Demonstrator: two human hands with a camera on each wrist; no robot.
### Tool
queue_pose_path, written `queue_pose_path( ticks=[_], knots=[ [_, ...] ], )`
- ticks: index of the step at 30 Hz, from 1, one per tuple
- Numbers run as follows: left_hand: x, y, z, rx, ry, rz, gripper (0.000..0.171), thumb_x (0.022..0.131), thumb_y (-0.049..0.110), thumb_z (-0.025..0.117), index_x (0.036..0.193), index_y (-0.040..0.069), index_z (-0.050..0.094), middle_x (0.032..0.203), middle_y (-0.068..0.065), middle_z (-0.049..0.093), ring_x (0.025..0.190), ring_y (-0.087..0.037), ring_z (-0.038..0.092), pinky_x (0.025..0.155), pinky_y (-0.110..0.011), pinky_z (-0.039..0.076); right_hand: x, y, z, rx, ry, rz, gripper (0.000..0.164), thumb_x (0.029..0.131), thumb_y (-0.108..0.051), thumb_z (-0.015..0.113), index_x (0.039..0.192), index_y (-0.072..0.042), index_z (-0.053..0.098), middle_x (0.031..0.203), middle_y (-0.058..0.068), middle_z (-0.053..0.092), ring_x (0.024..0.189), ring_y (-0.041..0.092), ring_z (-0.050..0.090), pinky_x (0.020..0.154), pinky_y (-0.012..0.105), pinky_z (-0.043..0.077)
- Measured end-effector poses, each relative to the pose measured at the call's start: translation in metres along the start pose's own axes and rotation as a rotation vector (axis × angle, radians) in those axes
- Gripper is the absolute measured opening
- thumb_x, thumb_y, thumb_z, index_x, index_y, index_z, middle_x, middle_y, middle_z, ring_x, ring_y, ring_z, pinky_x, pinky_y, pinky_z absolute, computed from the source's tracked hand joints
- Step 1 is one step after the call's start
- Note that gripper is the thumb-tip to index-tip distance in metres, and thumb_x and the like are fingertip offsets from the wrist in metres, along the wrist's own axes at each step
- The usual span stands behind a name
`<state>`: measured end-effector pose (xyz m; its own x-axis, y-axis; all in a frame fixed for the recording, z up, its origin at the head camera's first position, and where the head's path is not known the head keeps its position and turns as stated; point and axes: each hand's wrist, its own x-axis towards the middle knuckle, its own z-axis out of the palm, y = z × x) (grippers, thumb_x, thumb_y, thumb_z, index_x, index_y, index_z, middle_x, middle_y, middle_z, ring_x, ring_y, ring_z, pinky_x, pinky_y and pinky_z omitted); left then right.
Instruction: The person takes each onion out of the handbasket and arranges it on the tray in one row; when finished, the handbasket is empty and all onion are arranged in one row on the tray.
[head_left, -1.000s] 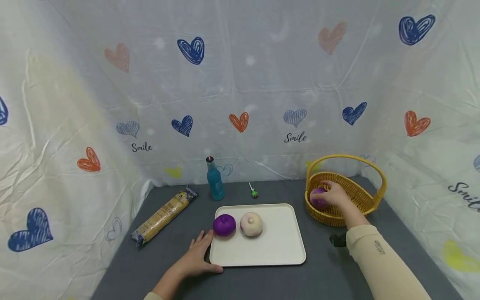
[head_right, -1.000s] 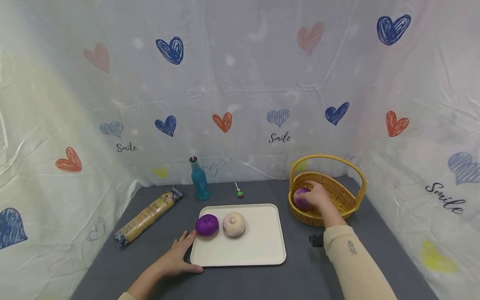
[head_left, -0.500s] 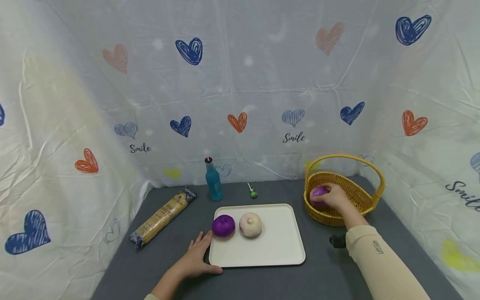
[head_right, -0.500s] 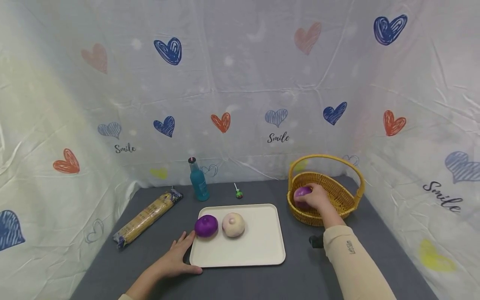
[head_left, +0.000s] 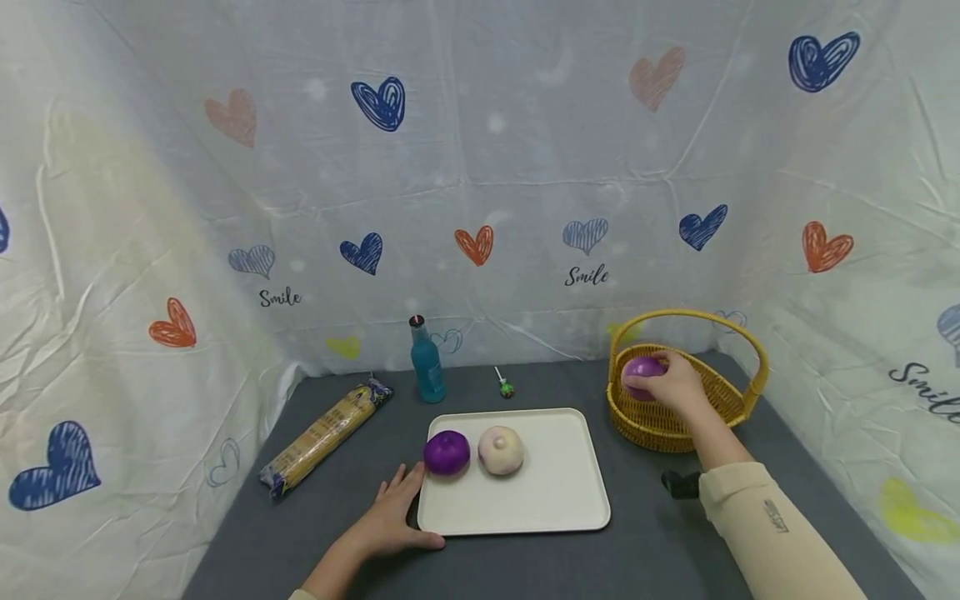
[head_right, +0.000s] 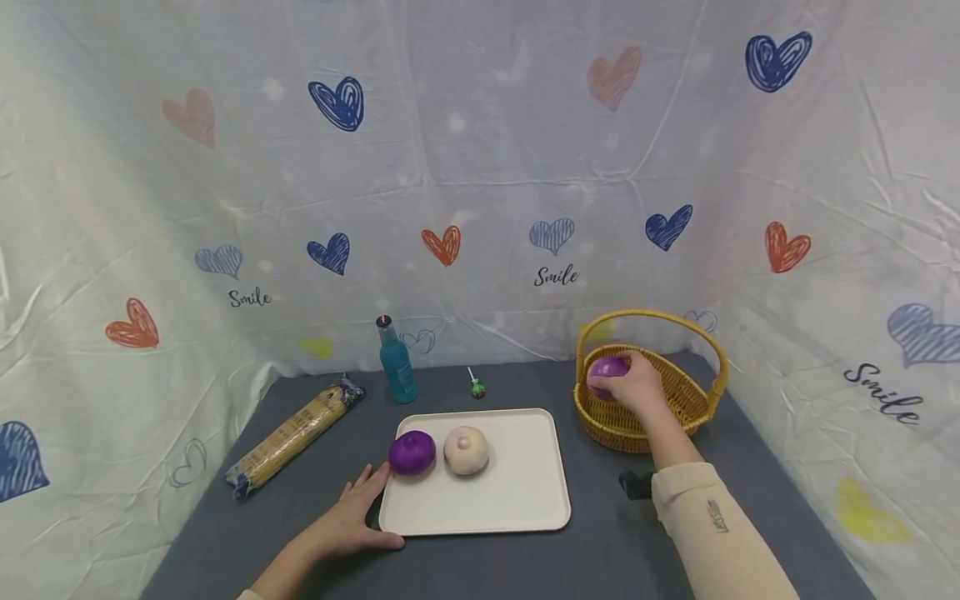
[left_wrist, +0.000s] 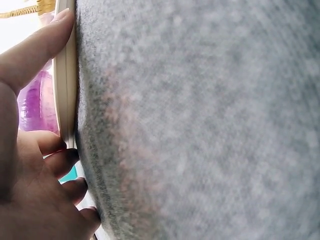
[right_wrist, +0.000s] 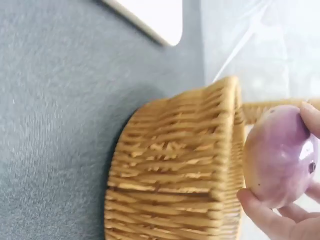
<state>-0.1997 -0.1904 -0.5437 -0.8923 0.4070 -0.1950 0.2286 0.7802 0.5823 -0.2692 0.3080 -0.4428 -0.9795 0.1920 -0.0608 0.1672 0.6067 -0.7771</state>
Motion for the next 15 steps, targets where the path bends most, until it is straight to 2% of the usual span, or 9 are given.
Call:
queue_pose_path(
  ticks=[7, 15],
  knots=[
    [0.002, -0.002, 0.001, -0.009, 0.0, 0.007, 0.129, 0.068, 0.062, 0.086, 0.161, 0.002, 0.018, 0.167, -0.019, 0.021, 0.154, -0.048, 0.005, 0.117, -0.073, 0.002, -0.021, -0.016, 0.002, -0.018, 0.025, -0.044, 0.091, 0.088, -0.045, 0.076, 0.153, 0.002, 0.032, 0.148, 0.036, 0.039, 0.133, 0.054, 0.043, 0.104, 0.064, 0.045],
    [0.001, -0.003, 0.0, -0.003, 0.0, 0.009, 0.129, 0.069, 0.062, 0.085, 0.161, 0.002, 0.018, 0.167, -0.019, 0.021, 0.154, -0.048, 0.006, 0.117, -0.073, 0.003, -0.042, -0.031, 0.017, -0.028, 0.023, -0.125, 0.084, 0.087, -0.043, 0.078, 0.149, -0.002, 0.04, 0.142, 0.032, 0.048, 0.126, 0.049, 0.051, 0.099, 0.061, 0.05]
  ],
)
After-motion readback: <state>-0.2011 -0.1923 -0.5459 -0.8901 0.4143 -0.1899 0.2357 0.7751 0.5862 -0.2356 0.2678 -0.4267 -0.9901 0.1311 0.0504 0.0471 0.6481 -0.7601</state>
